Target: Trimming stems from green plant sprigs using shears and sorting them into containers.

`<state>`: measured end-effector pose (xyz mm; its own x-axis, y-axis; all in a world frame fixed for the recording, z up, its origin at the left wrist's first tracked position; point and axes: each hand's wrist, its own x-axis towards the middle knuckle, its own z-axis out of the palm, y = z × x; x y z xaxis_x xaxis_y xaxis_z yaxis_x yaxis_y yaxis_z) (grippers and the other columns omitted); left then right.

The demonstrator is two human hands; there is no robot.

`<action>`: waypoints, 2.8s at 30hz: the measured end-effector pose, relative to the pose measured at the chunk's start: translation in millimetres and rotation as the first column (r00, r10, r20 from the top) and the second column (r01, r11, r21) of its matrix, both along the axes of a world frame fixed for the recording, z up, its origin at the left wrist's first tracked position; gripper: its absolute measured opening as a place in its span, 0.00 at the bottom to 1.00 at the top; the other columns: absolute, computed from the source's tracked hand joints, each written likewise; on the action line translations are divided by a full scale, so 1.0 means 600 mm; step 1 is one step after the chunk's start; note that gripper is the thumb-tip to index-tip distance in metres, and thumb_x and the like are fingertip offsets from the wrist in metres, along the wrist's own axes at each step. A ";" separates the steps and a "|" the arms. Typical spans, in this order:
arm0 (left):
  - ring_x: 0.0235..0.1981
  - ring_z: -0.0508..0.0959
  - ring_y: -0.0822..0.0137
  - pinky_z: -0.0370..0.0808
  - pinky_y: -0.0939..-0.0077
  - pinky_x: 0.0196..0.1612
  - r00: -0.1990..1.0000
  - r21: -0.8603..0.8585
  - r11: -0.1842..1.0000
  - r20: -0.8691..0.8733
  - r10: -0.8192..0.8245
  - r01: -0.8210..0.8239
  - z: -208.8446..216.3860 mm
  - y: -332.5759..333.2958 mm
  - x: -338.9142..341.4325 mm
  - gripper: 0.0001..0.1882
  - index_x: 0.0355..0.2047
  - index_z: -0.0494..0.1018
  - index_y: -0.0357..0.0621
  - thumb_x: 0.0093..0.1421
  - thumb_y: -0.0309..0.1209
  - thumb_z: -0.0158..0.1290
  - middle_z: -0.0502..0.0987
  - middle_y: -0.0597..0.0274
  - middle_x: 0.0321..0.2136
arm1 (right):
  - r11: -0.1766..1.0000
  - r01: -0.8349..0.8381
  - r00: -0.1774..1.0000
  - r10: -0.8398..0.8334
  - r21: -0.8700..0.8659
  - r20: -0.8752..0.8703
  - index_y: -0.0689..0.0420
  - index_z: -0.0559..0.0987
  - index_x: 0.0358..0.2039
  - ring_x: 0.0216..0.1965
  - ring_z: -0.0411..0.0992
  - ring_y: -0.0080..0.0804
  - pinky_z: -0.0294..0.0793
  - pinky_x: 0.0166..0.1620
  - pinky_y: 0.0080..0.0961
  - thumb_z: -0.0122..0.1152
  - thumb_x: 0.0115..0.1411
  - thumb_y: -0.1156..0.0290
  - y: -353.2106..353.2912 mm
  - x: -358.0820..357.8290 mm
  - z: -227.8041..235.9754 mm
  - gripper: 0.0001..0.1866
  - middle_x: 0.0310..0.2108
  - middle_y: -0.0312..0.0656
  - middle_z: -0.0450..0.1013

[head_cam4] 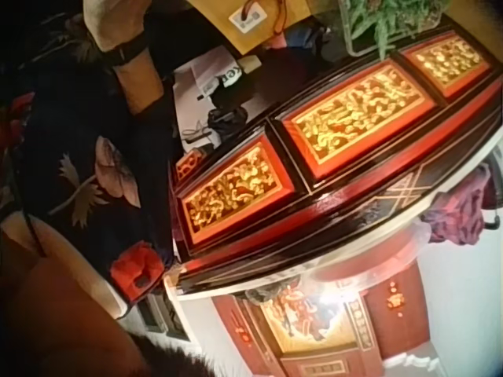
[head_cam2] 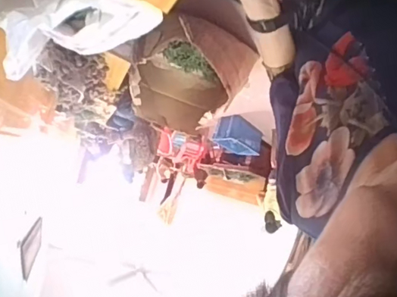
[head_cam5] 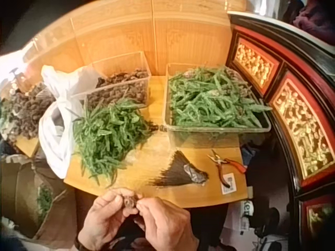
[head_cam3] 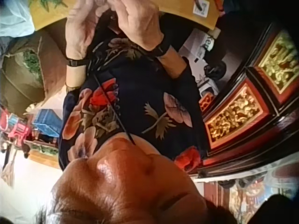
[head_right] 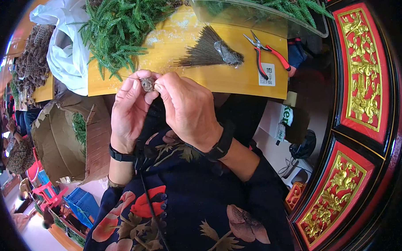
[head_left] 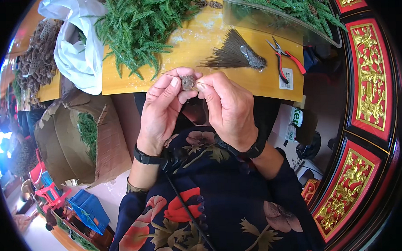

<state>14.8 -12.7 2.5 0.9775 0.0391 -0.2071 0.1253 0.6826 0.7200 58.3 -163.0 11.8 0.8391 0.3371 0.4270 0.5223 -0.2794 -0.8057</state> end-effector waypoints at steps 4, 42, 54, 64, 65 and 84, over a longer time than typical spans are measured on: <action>0.47 0.76 0.62 0.74 0.72 0.52 0.998 -0.069 0.997 0.059 -0.038 0.042 -0.008 0.005 -0.001 0.15 0.49 0.68 0.32 0.69 0.29 0.41 0.73 0.45 0.48 | 0.999 -0.014 0.999 0.015 0.029 -0.039 0.61 0.75 0.33 0.23 0.74 0.33 0.71 0.27 0.24 0.57 0.59 0.79 -0.002 -0.004 0.000 0.01 0.23 0.42 0.74; 0.48 0.75 0.62 0.75 0.69 0.52 1.000 -0.194 0.981 -0.022 -0.006 0.001 -0.013 0.001 -0.005 0.11 0.46 0.69 0.37 0.68 0.31 0.43 0.73 0.51 0.46 | 0.995 -0.060 0.979 0.075 0.083 -0.190 0.62 0.75 0.36 0.25 0.76 0.26 0.72 0.30 0.19 0.57 0.60 0.80 -0.019 0.001 -0.021 0.04 0.26 0.42 0.76; 0.39 0.77 0.66 0.77 0.76 0.45 0.987 -0.113 0.982 -0.021 -0.158 0.154 -0.010 0.001 -0.009 0.13 0.45 0.69 0.35 0.69 0.32 0.41 0.75 0.49 0.41 | 0.978 -0.200 0.971 0.206 0.058 -0.120 0.62 0.74 0.33 0.26 0.74 0.29 0.71 0.31 0.21 0.56 0.58 0.82 -0.041 0.034 -0.002 0.03 0.25 0.42 0.74; 0.33 0.77 0.69 0.76 0.79 0.39 0.956 -0.198 0.941 -0.053 -0.288 0.273 -0.014 0.019 -0.006 0.12 0.44 0.69 0.35 0.68 0.32 0.43 0.77 0.48 0.38 | 0.963 -0.271 0.957 0.271 0.009 -0.101 0.61 0.74 0.32 0.26 0.74 0.30 0.71 0.31 0.22 0.57 0.58 0.82 -0.048 0.034 0.008 0.03 0.25 0.42 0.74; 0.33 0.77 0.69 0.76 0.79 0.39 0.958 -0.193 0.946 -0.068 -0.278 0.261 -0.015 0.020 -0.005 0.12 0.45 0.69 0.36 0.68 0.31 0.45 0.77 0.48 0.37 | 0.964 -0.267 0.959 0.266 0.004 -0.096 0.61 0.74 0.33 0.26 0.74 0.29 0.71 0.31 0.22 0.57 0.58 0.81 -0.047 0.035 0.006 0.03 0.25 0.42 0.74; 0.33 0.77 0.73 0.73 0.86 0.35 0.982 -0.008 0.996 -0.170 -0.085 0.084 -0.005 0.003 -0.009 0.14 0.47 0.66 0.41 0.61 0.22 0.54 0.78 0.58 0.33 | 0.890 -0.180 0.666 0.424 0.420 -0.614 0.65 0.79 0.35 0.29 0.70 0.16 0.69 0.33 0.13 0.60 0.61 0.75 -0.007 0.028 -0.030 0.06 0.26 0.33 0.73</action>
<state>9.5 -11.0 -0.2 0.9279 -0.0425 -0.3704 0.3029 0.6650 0.6826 75.2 -166.9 -6.0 0.8072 0.5836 -0.0879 -0.1854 0.1094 -0.9766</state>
